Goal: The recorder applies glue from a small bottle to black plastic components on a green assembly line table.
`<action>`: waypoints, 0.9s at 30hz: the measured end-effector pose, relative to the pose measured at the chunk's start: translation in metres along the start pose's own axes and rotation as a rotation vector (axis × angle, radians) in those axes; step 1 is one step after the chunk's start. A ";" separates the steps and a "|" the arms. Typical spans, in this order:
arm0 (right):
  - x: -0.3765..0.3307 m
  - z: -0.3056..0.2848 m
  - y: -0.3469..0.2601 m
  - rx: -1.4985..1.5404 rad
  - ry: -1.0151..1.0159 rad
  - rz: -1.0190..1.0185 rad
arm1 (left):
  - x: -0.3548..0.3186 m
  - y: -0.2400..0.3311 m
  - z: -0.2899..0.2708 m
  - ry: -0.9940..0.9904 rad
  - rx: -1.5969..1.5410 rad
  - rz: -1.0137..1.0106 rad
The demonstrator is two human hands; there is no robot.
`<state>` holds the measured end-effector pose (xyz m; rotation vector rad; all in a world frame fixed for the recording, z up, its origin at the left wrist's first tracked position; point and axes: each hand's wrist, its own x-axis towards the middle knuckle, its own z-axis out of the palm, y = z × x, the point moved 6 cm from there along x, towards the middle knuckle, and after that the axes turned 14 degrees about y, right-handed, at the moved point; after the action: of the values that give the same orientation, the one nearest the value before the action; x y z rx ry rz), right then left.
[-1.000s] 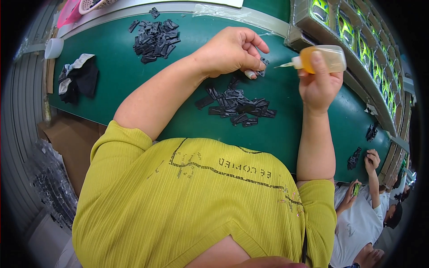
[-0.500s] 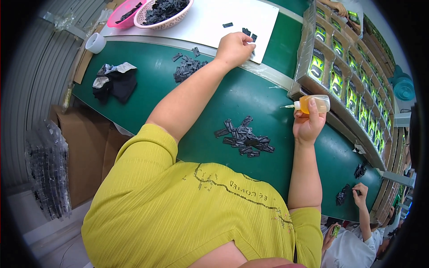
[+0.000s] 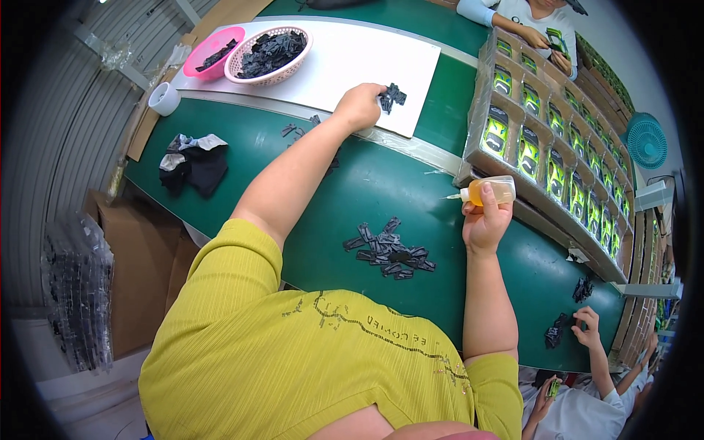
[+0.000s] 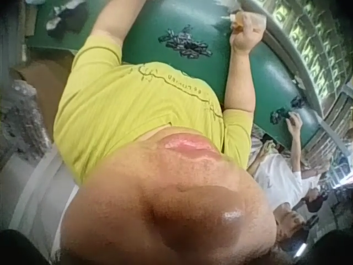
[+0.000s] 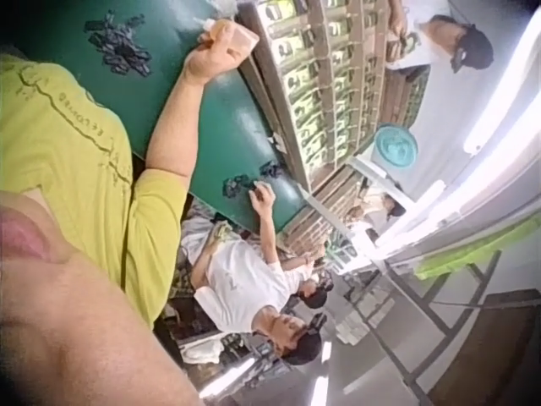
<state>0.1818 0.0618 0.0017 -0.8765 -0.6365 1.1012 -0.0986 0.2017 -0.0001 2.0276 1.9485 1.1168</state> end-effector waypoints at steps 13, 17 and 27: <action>0.000 -0.007 0.004 -0.010 0.034 -0.002 | -0.026 0.031 -0.025 0.289 -0.122 0.055; 0.004 -0.004 -0.001 0.012 -0.020 -0.013 | -0.088 0.084 -0.039 -0.264 -0.192 -0.021; 0.002 -0.002 0.001 0.015 -0.032 -0.027 | -0.158 0.101 -0.033 -0.659 0.090 -0.018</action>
<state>0.1834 0.0633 -0.0003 -0.8362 -0.6640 1.0963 -0.0191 0.0285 0.0136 2.0528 1.6759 0.2824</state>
